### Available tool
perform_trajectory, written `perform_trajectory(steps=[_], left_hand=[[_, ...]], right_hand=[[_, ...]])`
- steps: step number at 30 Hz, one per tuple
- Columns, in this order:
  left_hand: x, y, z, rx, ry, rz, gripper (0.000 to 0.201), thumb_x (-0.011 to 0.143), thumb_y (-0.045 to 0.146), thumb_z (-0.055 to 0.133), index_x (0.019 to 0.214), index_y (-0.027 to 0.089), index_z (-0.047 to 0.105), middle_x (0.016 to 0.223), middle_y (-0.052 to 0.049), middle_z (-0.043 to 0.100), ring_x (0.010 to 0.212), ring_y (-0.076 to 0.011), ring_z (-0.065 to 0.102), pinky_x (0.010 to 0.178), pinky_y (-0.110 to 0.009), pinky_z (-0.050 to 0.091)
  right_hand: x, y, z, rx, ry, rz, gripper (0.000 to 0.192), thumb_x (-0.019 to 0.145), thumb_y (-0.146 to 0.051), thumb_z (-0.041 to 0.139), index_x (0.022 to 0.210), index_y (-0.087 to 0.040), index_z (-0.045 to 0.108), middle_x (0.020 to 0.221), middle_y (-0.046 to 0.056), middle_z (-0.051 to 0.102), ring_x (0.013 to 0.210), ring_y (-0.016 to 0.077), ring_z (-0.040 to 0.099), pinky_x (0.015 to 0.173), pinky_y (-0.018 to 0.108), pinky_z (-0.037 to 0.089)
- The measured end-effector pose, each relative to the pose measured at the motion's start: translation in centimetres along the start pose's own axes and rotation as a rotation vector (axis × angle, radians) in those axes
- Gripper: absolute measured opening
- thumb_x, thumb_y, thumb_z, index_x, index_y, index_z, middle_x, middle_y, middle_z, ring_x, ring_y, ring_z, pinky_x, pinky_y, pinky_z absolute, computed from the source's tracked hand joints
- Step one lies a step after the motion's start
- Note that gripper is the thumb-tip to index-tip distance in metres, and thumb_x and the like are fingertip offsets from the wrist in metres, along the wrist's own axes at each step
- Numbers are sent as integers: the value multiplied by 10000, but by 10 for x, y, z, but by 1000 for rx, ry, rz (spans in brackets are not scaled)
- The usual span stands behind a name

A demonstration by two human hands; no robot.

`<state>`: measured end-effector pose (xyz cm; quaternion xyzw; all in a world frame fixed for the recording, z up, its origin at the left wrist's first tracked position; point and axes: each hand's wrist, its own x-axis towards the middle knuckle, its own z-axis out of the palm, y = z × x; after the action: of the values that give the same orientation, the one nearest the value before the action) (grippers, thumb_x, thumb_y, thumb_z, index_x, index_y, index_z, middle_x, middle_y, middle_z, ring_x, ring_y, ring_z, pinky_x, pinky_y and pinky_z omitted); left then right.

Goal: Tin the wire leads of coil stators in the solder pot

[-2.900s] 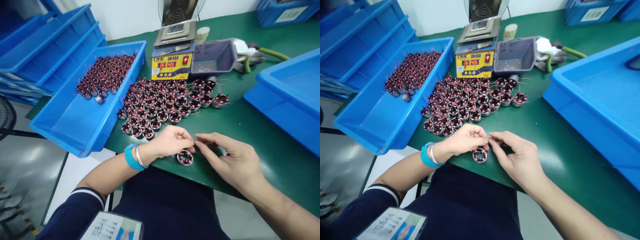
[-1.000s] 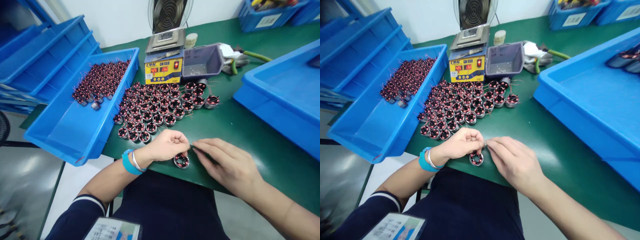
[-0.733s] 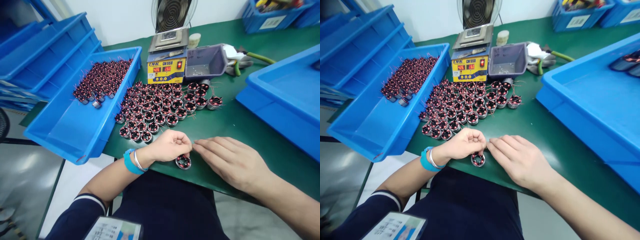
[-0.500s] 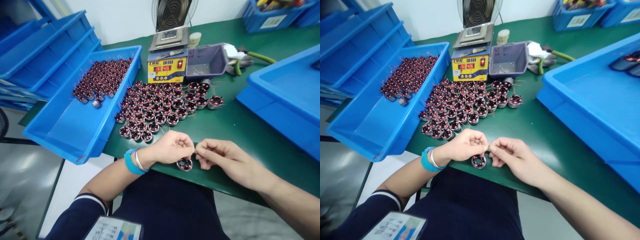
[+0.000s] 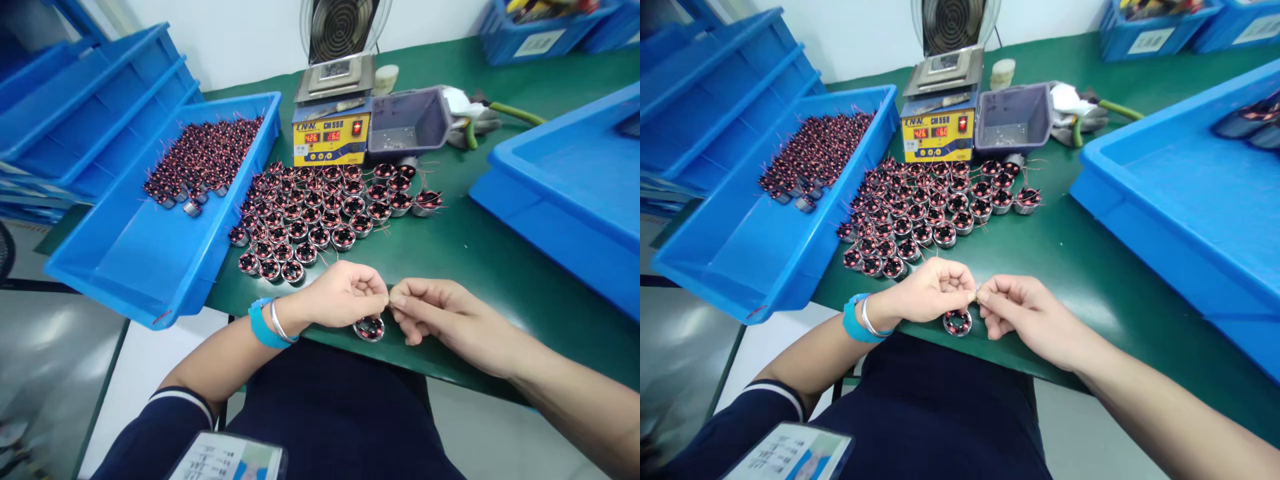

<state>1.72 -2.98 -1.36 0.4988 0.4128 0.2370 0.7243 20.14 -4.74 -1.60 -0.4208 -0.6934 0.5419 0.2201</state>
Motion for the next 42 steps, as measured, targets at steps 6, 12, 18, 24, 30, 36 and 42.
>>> perform_trajectory(steps=[6,12,18,24,30,36,42], left_hand=[[0,1,1,-14,-4,-8,100,693,64,596,629,129,555,515,50,550,466,-40,476,496,-167,407],[-1,1,1,11,-6,11,96,697,82,610,631,130,560,512,50,550,456,-35,461,489,-165,404],[-1,0,2,-16,-6,-9,81,683,87,614,634,123,562,518,48,552,464,-34,470,476,-155,391],[-1,0,2,-23,-6,6,77,689,89,610,638,121,563,523,54,542,467,-27,452,490,-156,399],[0,-3,-1,9,-38,7,74,703,113,625,656,120,568,529,45,548,474,-38,460,497,-168,402],[1,-3,0,-24,-33,-16,83,688,49,606,649,117,578,528,43,555,483,-45,486,498,-166,408],[2,-4,1,-38,-18,-7,115,682,23,605,622,116,570,521,41,567,480,-34,505,482,-139,405]], right_hand=[[-13,14,-7,-740,275,-545,177,956,-235,509,965,-201,682,948,100,740,802,223,687,706,357,512],[-4,4,2,-137,81,-84,452,978,-518,391,714,-200,574,589,35,632,483,145,586,465,271,468],[-11,14,-5,-480,257,-358,200,937,-363,547,911,-212,676,809,68,723,680,195,676,615,316,515],[-11,17,-4,-603,253,-488,270,975,-317,446,874,-212,673,804,80,721,683,198,664,606,323,497],[-8,4,2,-213,102,-115,434,976,-516,408,738,-199,583,584,32,639,479,141,591,474,263,471],[-13,19,-6,-1098,327,-846,240,961,-135,427,992,-191,658,930,83,731,807,201,649,690,333,460],[-4,16,-23,-1148,310,-647,315,976,-193,347,793,-197,602,761,67,687,715,196,620,666,349,442]])
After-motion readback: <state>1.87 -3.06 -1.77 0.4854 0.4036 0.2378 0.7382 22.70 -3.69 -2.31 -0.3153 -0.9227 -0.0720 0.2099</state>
